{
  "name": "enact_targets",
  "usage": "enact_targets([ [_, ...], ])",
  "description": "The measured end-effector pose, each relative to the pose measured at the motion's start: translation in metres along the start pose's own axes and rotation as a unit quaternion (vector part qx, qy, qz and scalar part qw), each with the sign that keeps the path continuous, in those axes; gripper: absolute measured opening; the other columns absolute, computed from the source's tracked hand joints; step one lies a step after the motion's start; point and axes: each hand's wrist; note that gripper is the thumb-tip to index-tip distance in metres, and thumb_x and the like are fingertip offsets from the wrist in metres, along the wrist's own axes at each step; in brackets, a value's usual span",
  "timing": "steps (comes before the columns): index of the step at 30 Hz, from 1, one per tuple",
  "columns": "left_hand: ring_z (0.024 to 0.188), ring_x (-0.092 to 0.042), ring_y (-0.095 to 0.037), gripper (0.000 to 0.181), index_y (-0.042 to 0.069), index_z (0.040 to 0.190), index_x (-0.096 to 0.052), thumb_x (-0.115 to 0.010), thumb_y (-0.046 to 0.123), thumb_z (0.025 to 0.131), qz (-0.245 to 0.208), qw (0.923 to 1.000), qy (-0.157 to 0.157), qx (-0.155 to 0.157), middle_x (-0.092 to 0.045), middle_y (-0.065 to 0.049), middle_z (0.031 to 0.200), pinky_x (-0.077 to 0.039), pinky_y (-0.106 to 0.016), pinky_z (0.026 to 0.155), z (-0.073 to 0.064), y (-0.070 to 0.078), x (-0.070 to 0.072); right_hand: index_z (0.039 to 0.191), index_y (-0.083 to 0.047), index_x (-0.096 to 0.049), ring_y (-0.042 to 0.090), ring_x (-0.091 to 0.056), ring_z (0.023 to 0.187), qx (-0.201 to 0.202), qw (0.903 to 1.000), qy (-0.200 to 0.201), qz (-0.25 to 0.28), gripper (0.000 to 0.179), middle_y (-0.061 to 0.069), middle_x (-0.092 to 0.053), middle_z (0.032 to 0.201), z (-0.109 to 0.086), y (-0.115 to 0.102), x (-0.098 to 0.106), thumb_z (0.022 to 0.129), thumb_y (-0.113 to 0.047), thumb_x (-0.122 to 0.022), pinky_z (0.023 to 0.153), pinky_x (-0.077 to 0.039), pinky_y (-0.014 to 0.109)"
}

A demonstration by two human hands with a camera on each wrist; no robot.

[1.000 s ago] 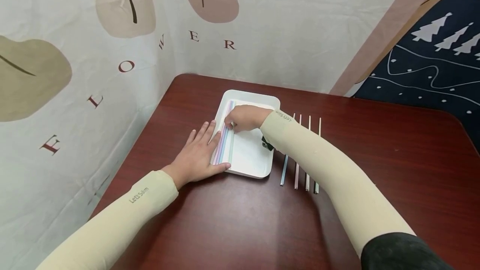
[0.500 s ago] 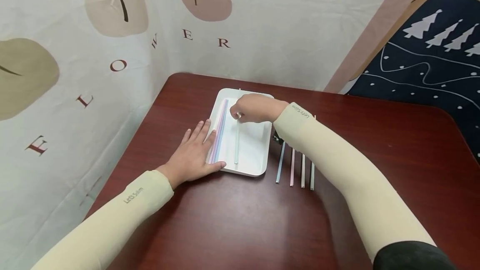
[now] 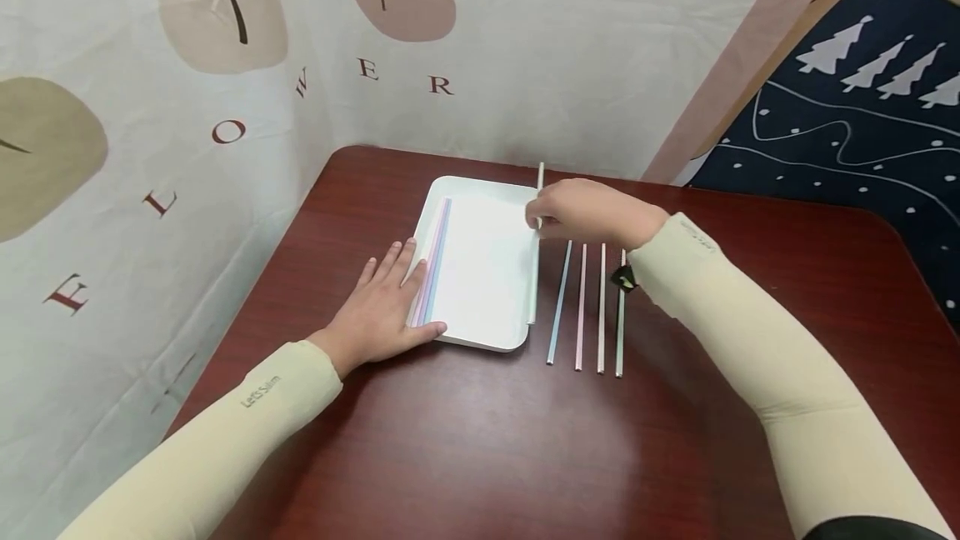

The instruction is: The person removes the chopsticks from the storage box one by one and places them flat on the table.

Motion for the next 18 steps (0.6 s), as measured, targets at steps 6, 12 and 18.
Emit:
enact_targets([
  [6,0.151,-0.002,-0.036,0.106,0.0,0.154,-0.03,-0.037,0.081,0.087,-0.006,1.0,-0.001,-0.004,-0.002,-0.018,0.165,-0.01,-0.062,0.115,-0.001,-0.001,-0.001,0.091,-0.016,-0.067,0.011,-0.051,0.074,-0.039,0.9992,-0.003,0.003,0.016,-0.006,-0.06,0.084,-0.044,0.02,-0.009,0.091,0.0,-0.063,0.07,-0.045,0.032],
  [12,0.15,-0.002,-0.037,0.105,-0.001,0.153,-0.032,-0.04,0.08,0.087,-0.003,1.0,0.004,-0.003,-0.004,-0.019,0.165,-0.011,-0.063,0.114,-0.004,-0.003,0.0,0.088,-0.016,-0.065,0.01,-0.052,0.072,-0.044,0.999,0.006,-0.005,0.017,-0.006,-0.058,0.081,-0.08,0.032,-0.018,0.088,0.0,-0.072,0.068,-0.047,0.032],
  [18,0.151,-0.002,-0.036,0.105,-0.001,0.154,-0.032,-0.04,0.08,0.087,-0.007,0.9999,0.007,-0.007,-0.003,-0.019,0.165,-0.012,-0.063,0.114,0.0,-0.001,-0.002,0.089,-0.017,-0.068,0.008,-0.058,0.076,-0.053,0.9985,0.013,-0.003,0.019,-0.006,-0.063,0.085,-0.116,0.041,-0.028,0.084,-0.001,-0.077,0.07,-0.052,0.033],
])
Point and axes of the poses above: each hand's wrist, its own z-axis towards the middle knuckle, its own x-axis out of the back of the hand, y = z × x
